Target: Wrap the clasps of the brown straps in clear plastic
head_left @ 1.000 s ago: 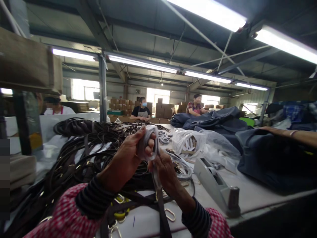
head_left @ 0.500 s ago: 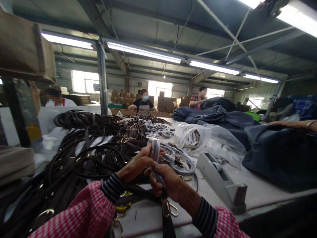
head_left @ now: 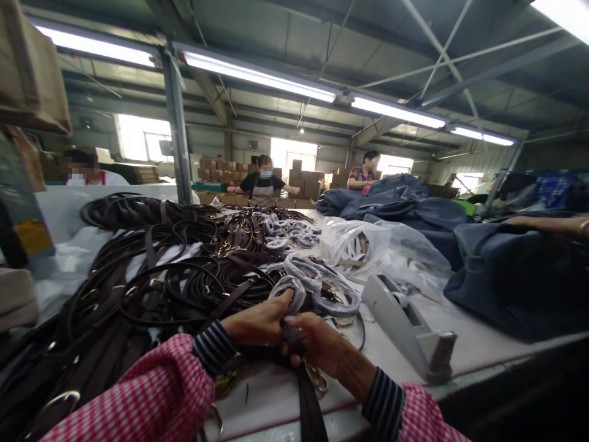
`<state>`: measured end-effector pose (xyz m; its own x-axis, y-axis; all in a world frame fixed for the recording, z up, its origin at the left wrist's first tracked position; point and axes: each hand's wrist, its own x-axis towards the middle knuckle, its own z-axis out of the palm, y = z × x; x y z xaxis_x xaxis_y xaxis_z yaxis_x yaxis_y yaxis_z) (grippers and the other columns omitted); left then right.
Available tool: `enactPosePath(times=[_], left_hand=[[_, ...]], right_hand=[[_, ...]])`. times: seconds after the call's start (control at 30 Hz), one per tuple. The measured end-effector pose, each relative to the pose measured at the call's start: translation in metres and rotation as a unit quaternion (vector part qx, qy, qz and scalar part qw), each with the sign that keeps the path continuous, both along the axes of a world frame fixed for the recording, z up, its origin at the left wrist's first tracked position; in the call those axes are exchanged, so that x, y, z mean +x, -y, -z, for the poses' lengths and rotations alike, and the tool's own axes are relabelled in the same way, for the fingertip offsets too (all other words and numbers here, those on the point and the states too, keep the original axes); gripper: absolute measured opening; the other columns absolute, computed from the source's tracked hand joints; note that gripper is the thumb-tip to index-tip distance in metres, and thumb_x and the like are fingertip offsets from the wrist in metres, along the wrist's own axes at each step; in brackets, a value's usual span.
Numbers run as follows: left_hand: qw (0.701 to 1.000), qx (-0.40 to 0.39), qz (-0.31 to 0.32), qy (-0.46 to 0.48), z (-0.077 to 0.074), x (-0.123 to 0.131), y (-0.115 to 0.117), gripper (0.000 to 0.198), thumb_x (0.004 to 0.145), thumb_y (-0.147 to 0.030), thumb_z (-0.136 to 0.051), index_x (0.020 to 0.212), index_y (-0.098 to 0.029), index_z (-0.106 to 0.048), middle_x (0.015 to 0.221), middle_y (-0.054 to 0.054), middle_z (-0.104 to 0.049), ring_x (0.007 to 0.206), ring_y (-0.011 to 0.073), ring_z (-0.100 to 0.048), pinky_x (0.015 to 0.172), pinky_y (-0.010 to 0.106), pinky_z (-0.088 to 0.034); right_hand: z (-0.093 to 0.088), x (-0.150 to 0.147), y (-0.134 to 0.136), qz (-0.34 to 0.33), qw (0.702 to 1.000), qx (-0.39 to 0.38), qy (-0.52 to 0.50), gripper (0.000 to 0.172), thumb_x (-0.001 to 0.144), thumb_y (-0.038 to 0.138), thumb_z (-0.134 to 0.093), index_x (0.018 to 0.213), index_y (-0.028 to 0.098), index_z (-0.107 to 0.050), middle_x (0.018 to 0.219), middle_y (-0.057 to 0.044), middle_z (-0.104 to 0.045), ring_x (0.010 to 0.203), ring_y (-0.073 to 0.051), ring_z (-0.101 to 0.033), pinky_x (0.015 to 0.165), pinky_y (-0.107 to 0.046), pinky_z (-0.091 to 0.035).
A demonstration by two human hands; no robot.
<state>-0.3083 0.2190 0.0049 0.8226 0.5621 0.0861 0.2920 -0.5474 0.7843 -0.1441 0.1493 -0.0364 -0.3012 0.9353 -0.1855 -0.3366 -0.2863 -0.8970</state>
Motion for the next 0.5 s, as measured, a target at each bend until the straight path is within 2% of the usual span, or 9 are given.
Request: enactPosePath(times=[0.07,0.13,0.27,0.37,0.5], left_hand=[[0.999,-0.047,-0.009,0.018,0.003,-0.001,0.003,0.051,0.056,-0.015,-0.060,0.106,-0.021,-0.052,0.087,0.000,-0.056,0.084,0.0225,-0.057,0.072,0.031,-0.049],[0.994,-0.099,-0.003,0.038,0.003,0.000,0.006,0.048,0.055,-0.017,-0.060,0.102,-0.021,-0.050,0.087,-0.001,-0.056,0.084,0.0220,-0.059,0.070,0.030,-0.050],[0.980,-0.186,0.016,0.073,-0.001,0.008,0.011,0.037,0.061,-0.026,-0.062,0.094,-0.022,-0.045,0.081,-0.002,-0.058,0.067,0.0196,-0.063,0.059,0.030,-0.049],[0.974,-0.209,0.000,0.087,-0.003,0.015,0.016,0.038,0.060,-0.026,-0.065,0.092,-0.022,-0.044,0.078,-0.003,-0.058,0.060,0.0168,-0.060,0.055,0.028,-0.045],[0.971,-0.223,-0.011,0.082,0.001,0.022,0.021,0.039,0.060,-0.023,-0.058,0.096,-0.022,-0.045,0.075,-0.001,-0.062,0.061,0.0197,-0.064,0.055,0.029,-0.046]], right_hand=[[0.000,0.000,0.001,0.028,0.999,0.009,0.040,0.054,0.071,0.059,-0.076,0.092,0.009,-0.070,0.072,-0.005,-0.067,0.052,-0.011,-0.060,0.040,-0.018,-0.043],[0.001,-0.002,0.002,0.053,0.992,0.044,0.107,0.059,0.074,0.067,-0.074,0.087,0.009,-0.070,0.068,-0.005,-0.067,0.045,-0.010,-0.056,0.035,-0.017,-0.038],[0.004,-0.006,0.001,0.093,0.977,0.101,0.164,0.059,0.077,0.068,-0.072,0.088,0.010,-0.070,0.068,-0.005,-0.069,0.041,-0.007,-0.052,0.033,-0.015,-0.032],[0.007,-0.005,0.000,0.120,0.974,0.099,0.163,0.060,0.079,0.068,-0.069,0.096,0.011,-0.070,0.066,-0.004,-0.068,0.040,-0.007,-0.051,0.032,-0.014,-0.030],[0.009,-0.006,-0.001,0.127,0.968,0.105,0.191,0.049,0.081,0.059,-0.069,0.089,0.011,-0.072,0.059,-0.002,-0.066,0.036,-0.007,-0.046,0.032,-0.015,-0.028]])
